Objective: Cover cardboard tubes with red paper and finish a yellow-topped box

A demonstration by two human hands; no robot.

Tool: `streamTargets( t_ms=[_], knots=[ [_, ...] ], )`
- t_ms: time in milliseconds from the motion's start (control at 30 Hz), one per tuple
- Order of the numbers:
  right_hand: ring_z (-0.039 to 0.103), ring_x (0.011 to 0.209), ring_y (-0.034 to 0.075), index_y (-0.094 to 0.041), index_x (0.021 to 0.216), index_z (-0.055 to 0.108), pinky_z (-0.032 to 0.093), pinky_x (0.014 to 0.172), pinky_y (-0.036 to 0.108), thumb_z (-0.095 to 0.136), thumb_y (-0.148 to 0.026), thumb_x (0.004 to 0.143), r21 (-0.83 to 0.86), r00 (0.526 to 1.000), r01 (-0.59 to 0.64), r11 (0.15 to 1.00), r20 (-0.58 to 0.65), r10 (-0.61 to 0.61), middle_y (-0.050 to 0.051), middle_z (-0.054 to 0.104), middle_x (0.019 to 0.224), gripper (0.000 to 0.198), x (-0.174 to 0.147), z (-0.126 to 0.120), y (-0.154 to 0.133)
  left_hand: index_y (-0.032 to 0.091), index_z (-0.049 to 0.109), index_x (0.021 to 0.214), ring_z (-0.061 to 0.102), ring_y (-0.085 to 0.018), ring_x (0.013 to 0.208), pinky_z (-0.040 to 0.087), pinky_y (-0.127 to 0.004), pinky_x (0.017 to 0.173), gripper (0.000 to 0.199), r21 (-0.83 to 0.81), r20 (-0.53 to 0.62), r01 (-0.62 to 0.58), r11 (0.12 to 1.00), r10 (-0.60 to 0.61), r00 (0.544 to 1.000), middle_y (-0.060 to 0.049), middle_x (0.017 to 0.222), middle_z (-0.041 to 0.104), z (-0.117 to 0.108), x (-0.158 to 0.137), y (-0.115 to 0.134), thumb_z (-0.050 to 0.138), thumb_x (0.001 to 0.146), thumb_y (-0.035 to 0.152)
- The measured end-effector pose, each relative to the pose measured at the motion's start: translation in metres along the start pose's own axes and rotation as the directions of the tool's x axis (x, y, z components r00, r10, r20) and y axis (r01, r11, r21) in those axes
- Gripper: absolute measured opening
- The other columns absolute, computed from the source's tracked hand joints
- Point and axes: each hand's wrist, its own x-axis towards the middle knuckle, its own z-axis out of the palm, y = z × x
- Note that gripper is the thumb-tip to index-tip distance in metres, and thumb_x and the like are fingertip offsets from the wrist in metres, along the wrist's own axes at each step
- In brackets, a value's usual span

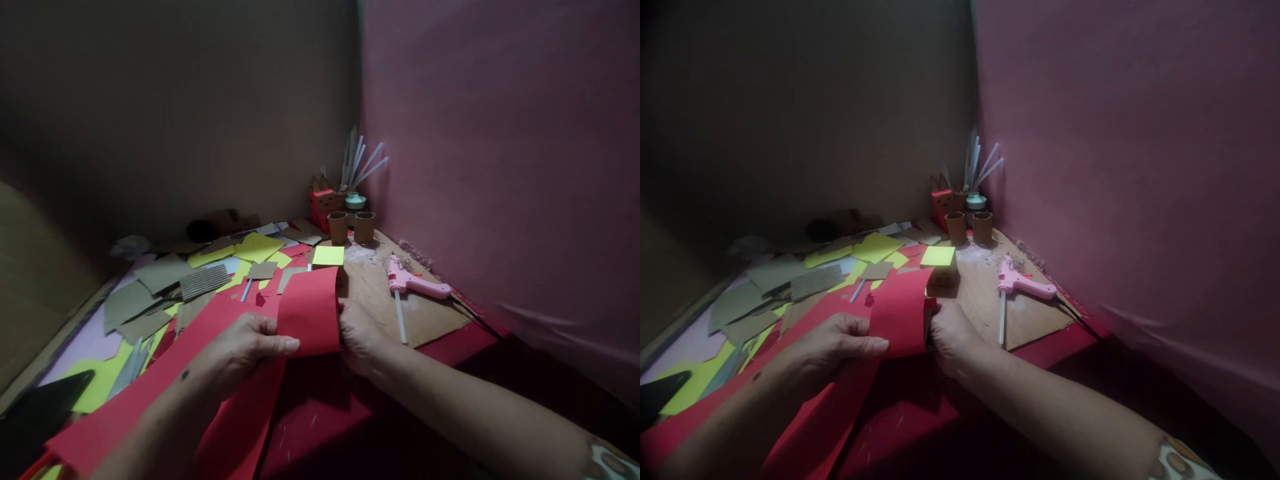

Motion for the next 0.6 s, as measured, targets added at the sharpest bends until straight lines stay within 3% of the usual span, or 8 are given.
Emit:
streamTargets(
  t_ms=[100, 267, 433, 533, 600],
  knots=[
    [0.065, 0.056, 0.018, -0.014, 0.073, 0.073, 0.051, 0.061, 0.029, 0.071, -0.018, 0.057, -0.013, 1.0, 0.013, 1.0, -0.003, -0.013, 0.004, 0.073, 0.064, 0.016, 0.0, -0.001, 0.0, 0.015, 0.054, 0.043, 0.026, -0.003, 0.033, 0.02, -0.02, 0.037, 0.037, 0.023, 0.007, 0.001, 1.0, -0.001, 1.0, 0.007, 0.035, 0.039, -0.003, 0.005, -0.001, 0.084, 0.053, 0.034],
    [0.068, 0.065, 0.024, -0.017, 0.072, 0.072, 0.052, 0.066, 0.035, 0.068, -0.024, 0.06, 0.04, 1.0, -0.006, 0.999, 0.018, 0.006, 0.003, 0.071, 0.06, 0.014, 0.002, -0.001, 0.001, 0.017, 0.046, 0.044, 0.026, -0.004, 0.034, 0.014, -0.021, 0.038, 0.042, 0.117, 0.001, -0.033, 0.993, 0.033, 0.999, 0.007, 0.036, 0.037, -0.005, 0.011, 0.002, 0.081, 0.053, 0.038],
    [0.068, 0.062, 0.023, -0.016, 0.068, 0.071, 0.053, 0.065, 0.035, 0.067, -0.021, 0.059, 0.034, 0.999, -0.03, 0.999, -0.022, 0.031, 0.004, 0.07, 0.059, 0.011, 0.005, -0.004, -0.001, 0.016, 0.056, 0.064, 0.027, -0.005, 0.04, 0.017, -0.021, 0.041, 0.038, 0.232, -0.066, -0.121, 0.965, 0.139, 0.988, 0.009, 0.045, 0.038, -0.002, -0.005, 0.015, 0.078, 0.06, 0.047],
    [0.067, 0.06, 0.022, -0.013, 0.073, 0.072, 0.053, 0.062, 0.034, 0.065, -0.018, 0.058, 0.049, 0.995, -0.079, 0.996, -0.05, 0.082, 0.006, 0.071, 0.061, 0.018, 0.006, -0.007, -0.004, 0.018, 0.064, 0.095, 0.036, -0.009, 0.046, 0.026, -0.021, 0.043, 0.042, 0.364, -0.205, -0.187, 0.912, 0.275, 0.939, 0.008, 0.05, 0.041, -0.004, -0.031, 0.021, 0.068, 0.071, 0.053],
    [0.067, 0.062, 0.023, -0.013, 0.075, 0.073, 0.054, 0.062, 0.036, 0.063, -0.021, 0.06, 0.1, 0.99, -0.131, 0.986, -0.036, 0.135, 0.008, 0.072, 0.063, 0.02, 0.005, -0.008, -0.007, 0.021, 0.065, 0.1, 0.041, -0.011, 0.048, 0.031, -0.022, 0.044, 0.043, 0.442, -0.309, -0.205, 0.874, 0.362, 0.879, 0.005, 0.055, 0.048, -0.011, -0.052, 0.018, 0.062, 0.076, 0.056]
  ],
)
